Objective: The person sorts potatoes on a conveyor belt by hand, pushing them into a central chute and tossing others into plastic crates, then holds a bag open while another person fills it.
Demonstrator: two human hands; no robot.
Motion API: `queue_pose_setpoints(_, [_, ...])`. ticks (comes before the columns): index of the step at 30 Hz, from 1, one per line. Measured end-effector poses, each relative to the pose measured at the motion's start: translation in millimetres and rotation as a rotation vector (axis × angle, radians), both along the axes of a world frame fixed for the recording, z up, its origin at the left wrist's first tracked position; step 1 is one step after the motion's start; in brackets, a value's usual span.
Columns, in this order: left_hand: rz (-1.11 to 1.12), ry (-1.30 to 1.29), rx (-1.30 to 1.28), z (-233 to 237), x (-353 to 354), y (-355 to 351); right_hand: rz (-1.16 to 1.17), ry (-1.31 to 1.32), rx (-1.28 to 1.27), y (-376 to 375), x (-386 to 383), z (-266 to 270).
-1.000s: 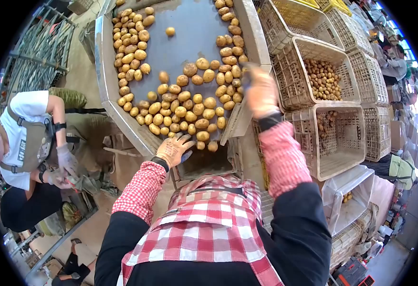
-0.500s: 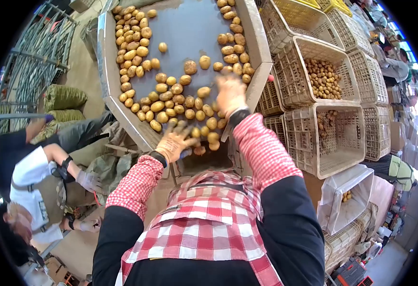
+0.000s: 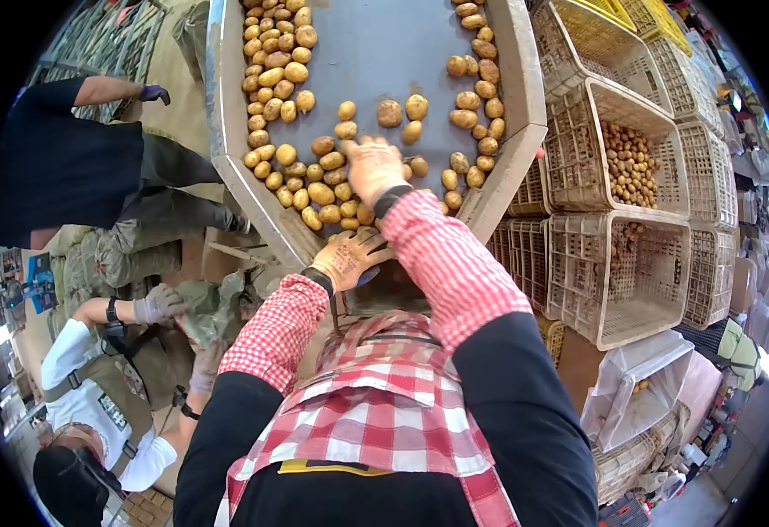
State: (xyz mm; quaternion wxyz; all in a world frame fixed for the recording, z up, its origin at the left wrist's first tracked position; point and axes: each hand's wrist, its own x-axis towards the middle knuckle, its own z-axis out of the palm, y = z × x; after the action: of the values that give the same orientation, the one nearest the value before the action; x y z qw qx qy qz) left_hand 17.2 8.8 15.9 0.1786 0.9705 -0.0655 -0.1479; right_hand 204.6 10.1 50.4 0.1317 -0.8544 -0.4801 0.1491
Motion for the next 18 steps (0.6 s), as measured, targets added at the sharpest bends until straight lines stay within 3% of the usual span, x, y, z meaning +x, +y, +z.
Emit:
queue_pose_setpoints(1, [-0.008, -0.003, -0.001, -2.0, -0.5, -0.4, 0.03, -0.093, -0.159, 14.4, -5.4, -5.2])
queue_pose_setpoints(5, [-0.008, 0.008, 0.094, -4.9, -3.5, -1.1, 0.061, -0.215, -0.151, 22.8, -8.6, -14.9])
queue_pose_setpoints(8, [0.052, -0.054, 0.003, -2.0, -1.2, 0.6, -0.065, 0.038, 0.123, -2.9, 4.1, -1.9])
queue_pose_setpoints(11, [0.072, -0.101, -0.002, -1.0, -0.7, -1.2, -0.11, -0.183, 0.709, -75.4, 77.4, 31.7])
queue_pose_setpoints(12, [0.068, -0.066, -0.007, 2.1, 1.4, -1.0, -0.351, -0.218, 0.599, -100.9, 106.8, 55.4])
queue_pose_setpoints(13, [0.069, -0.069, -0.014, 1.8, 1.9, -1.2, -0.584, -0.018, 0.884, -128.1, 147.3, 60.4])
queue_pose_setpoints(15, [0.056, -0.038, 0.029, 2.6, 2.3, -3.1, -0.61, -1.214, 0.534, -144.6, 167.1, 116.2])
queue_pose_setpoints(18, [0.049, -0.029, 0.041, -0.1, 2.7, -3.1, -0.285, -0.466, 0.341, -153.3, 177.7, 70.7])
